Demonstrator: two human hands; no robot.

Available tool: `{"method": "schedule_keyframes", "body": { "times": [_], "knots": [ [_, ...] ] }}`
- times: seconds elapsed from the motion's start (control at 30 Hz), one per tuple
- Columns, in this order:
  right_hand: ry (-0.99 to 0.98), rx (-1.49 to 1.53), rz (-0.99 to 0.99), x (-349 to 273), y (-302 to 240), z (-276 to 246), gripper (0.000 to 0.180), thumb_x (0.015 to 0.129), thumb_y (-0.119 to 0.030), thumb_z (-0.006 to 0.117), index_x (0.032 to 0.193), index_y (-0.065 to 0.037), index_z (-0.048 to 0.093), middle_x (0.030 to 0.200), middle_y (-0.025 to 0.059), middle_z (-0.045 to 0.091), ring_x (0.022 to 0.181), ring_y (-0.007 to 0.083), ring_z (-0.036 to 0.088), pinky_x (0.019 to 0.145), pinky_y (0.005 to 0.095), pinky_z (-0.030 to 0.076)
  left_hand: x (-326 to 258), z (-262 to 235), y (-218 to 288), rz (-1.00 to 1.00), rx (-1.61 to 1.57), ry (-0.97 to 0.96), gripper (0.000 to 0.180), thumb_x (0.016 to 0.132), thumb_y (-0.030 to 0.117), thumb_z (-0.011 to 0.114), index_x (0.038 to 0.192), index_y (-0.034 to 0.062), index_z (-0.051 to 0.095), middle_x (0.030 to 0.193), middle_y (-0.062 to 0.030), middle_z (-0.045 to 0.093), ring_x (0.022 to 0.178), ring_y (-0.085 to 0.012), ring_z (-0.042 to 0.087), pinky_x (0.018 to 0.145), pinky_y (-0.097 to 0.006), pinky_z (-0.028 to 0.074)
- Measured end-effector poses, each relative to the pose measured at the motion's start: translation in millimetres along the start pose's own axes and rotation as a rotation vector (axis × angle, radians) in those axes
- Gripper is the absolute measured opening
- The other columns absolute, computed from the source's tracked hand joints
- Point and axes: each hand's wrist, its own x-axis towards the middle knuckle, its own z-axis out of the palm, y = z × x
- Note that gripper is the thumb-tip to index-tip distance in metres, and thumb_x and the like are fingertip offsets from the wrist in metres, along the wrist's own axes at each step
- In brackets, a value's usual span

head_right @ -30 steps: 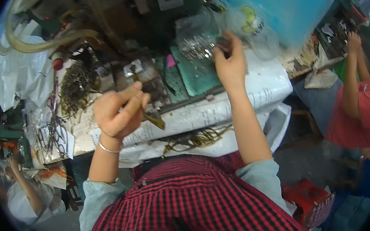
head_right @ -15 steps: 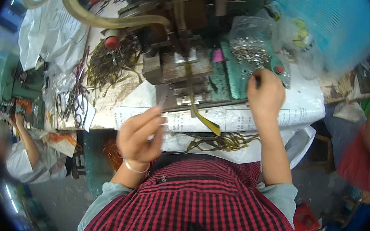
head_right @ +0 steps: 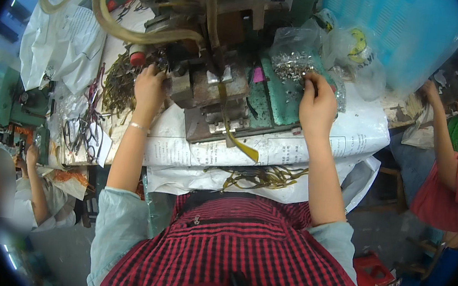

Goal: The person repeatedly picks up a long green rubber strap and a small metal piece, places them into a press machine, and activates the press to attach the metal piece to the strap. The finished keychains are placed on the table to the left.

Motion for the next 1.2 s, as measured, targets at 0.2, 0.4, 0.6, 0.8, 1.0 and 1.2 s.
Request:
{"method": "schedule_keyframes", "body": {
  "times": [0.2, 0.4, 0.6, 0.8, 1.0, 1.2],
  "knots": [
    [0.159, -0.278, -0.208, -41, 15, -66, 0.016, 0.090, -0.001, 0.070, 0.105, -0.001, 0.074, 0.099, 0.0134, 0.074, 0.093, 0.0284, 0.071, 0.085, 0.0352, 0.054, -11, -79, -3, -0.506, -0.720, 0.260, 0.013, 0.095, 0.007, 0.071, 0.104, -0.0021, 0.072, 0.092, -0.0100, 0.073, 0.081, -0.0151, 0.067, 0.073, -0.030, 0.052],
    [-0.058, -0.061, -0.279, -42, -58, -55, 0.017, 0.088, 0.001, 0.067, 0.103, -0.002, 0.076, 0.097, 0.0127, 0.075, 0.091, 0.0264, 0.071, 0.084, 0.0356, 0.054, -83, -69, -54, -0.467, -0.139, -0.046, 0.012, 0.097, 0.012, 0.066, 0.099, 0.0009, 0.070, 0.091, -0.0173, 0.073, 0.075, -0.0359, 0.069, 0.070, -0.042, 0.054],
    [-0.160, 0.262, -0.298, -5, -120, 30, 0.021, 0.088, -0.001, 0.070, 0.109, 0.000, 0.073, 0.104, 0.0118, 0.075, 0.098, 0.0212, 0.072, 0.087, 0.0340, 0.054, -48, -45, -9, -0.340, -0.329, 0.213, 0.010, 0.098, 0.009, 0.067, 0.101, -0.0010, 0.066, 0.091, -0.0168, 0.072, 0.076, -0.0329, 0.069, 0.068, -0.039, 0.054],
    [-0.224, 0.663, -0.052, -19, -123, 42, 0.046, 0.090, -0.001, 0.069, 0.134, 0.001, 0.055, 0.104, 0.0120, 0.076, 0.101, 0.0183, 0.071, 0.091, 0.0320, 0.053, 7, -151, 77, -0.408, -1.430, 0.585, 0.011, 0.103, 0.003, 0.059, 0.095, -0.0038, 0.060, 0.089, -0.0143, 0.070, 0.073, -0.0174, 0.068, 0.057, -0.026, 0.058],
    [-0.418, 0.769, 0.141, -25, -152, 25, 0.066, 0.091, 0.003, 0.067, 0.151, 0.002, 0.039, 0.122, 0.0167, 0.068, 0.124, 0.0200, 0.059, 0.108, 0.0333, 0.043, 50, -190, 105, -0.117, -1.286, 0.579, 0.008, 0.102, -0.001, 0.060, 0.105, -0.0079, 0.061, 0.095, -0.0209, 0.072, 0.078, -0.0196, 0.071, 0.066, -0.027, 0.059],
    [-0.365, 0.095, -0.403, -2, -144, 3, 0.053, 0.089, -0.004, 0.063, 0.141, 0.000, 0.056, 0.130, 0.0201, 0.067, 0.121, 0.0318, 0.064, 0.106, 0.0386, 0.048, 18, -167, 137, 0.467, -0.646, 0.440, 0.019, 0.080, 0.009, 0.085, 0.097, 0.0091, 0.076, 0.094, -0.0084, 0.077, 0.065, -0.0146, 0.065, 0.056, -0.027, 0.048]
  ]
}}
